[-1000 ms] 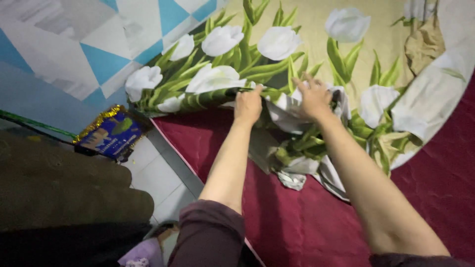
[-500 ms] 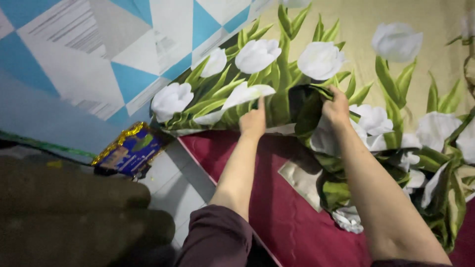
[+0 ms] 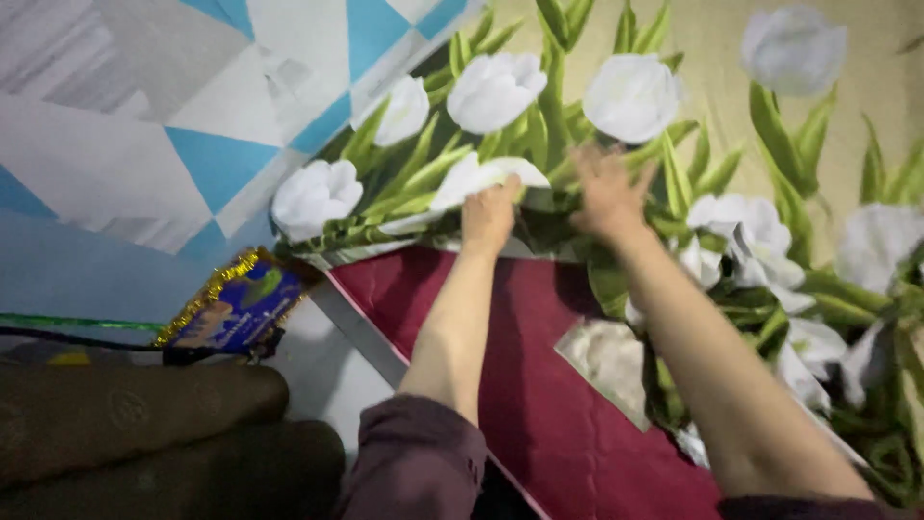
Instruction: The recorder folds a floral bedsheet and other blue linens on top of a red mattress.
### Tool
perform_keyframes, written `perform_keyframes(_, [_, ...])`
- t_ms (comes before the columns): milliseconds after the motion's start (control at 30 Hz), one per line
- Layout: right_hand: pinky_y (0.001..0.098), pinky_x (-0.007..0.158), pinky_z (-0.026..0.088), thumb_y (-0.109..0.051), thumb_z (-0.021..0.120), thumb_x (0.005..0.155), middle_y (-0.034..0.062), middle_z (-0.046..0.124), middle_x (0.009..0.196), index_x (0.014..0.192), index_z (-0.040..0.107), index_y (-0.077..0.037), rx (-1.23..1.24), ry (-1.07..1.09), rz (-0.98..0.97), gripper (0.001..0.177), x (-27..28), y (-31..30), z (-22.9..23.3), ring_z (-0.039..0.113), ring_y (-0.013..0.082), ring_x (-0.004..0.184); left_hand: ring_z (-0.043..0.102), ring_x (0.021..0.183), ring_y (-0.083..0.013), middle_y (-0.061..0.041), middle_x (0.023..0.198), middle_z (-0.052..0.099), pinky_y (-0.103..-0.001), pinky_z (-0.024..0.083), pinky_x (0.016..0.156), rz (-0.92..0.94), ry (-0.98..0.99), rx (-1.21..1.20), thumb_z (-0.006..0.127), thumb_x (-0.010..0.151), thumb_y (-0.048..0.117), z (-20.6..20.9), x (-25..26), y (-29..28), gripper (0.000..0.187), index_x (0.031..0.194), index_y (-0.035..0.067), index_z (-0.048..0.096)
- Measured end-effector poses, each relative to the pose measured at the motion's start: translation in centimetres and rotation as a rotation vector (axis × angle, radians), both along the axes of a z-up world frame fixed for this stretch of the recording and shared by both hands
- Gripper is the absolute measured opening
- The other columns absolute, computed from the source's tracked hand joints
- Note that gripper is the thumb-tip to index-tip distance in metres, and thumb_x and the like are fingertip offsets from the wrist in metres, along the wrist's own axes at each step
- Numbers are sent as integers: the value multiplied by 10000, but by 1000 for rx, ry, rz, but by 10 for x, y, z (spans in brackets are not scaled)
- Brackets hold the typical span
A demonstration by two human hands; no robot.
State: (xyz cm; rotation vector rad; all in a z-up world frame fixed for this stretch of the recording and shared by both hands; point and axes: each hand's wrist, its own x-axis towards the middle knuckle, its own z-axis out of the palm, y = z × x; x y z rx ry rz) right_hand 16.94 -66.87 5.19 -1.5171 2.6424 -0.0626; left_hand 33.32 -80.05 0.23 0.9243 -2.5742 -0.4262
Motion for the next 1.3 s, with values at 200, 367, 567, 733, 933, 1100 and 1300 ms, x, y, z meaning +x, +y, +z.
perform_keyframes(200, [749, 1241, 160, -185, 661, 963, 120, 757, 1262, 1484, 560, -220, -4, -237, 98, 531, 48, -74, -59, 653, 312, 1273, 698, 939, -433, -181, 977, 731, -540, 545, 797, -59, 179, -17, 612, 857, 56, -22, 15, -17, 336, 1172, 174, 629])
perform_keyframes(367, [568, 1064, 407, -136, 709, 821, 175, 733, 1026, 1174, 764, -228, -269, -333, 78, 368, 36, -89, -49, 686, 361, 1044, 690, 910, -436, -185, 966, 731, -539, 527, 764, -23, 114, 87, 712, 797, 177, -27, 75, -59, 393, 1181, 146, 636])
perform_keyframes(567, [529, 1123, 409, -25, 677, 819, 142, 776, 954, 1138, 790, -212, -514, -210, 29, 387, 11, -97, -39, 733, 343, 892, 728, 910, -350, -125, 970, 752, -538, 531, 815, 230, -173, -62, 565, 965, 142, -82, 105, -131, 194, 1032, 175, 743])
perform_keyframes(733, [503, 1047, 480, -86, 676, 817, 210, 719, 1062, 1223, 784, -225, -462, -275, -229, 443, -19, -86, -30, 657, 422, 1024, 724, 930, -331, -101, 980, 751, -463, 564, 818, 171, 133, -156, 560, 933, 105, -18, 50, -126, 198, 1000, 118, 746])
perform_keyframes(933, [569, 1053, 380, -144, 840, 534, 208, 684, 1221, 1312, 662, -46, -407, -177, -36, 804, -51, -104, -42, 580, 437, 1195, 709, 972, -318, -84, 1002, 740, -457, 567, 851, -151, 425, -179, 566, 919, 92, 86, -60, -62, 195, 1039, 142, 712])
perform_keyframes(1100, [430, 995, 524, -149, 700, 916, 232, 725, 1246, 1308, 672, -29, -273, -524, -274, 411, -68, -73, -31, 693, 330, 1175, 625, 1243, -305, -73, 1310, 697, -510, 474, 1087, -245, 467, -18, 664, 853, 209, 61, -54, -64, 526, 1369, 219, 562])
perform_keyframes(1300, [322, 840, 533, 19, 631, 899, -42, 711, 1047, 1168, 648, -112, -928, -1217, -421, 300, -92, 0, -16, 646, 141, 961, 246, 1477, -398, -157, 1595, 269, -751, 252, 1083, -207, -147, 191, 836, 744, 301, 30, -46, -54, 1081, 1549, 352, 116])
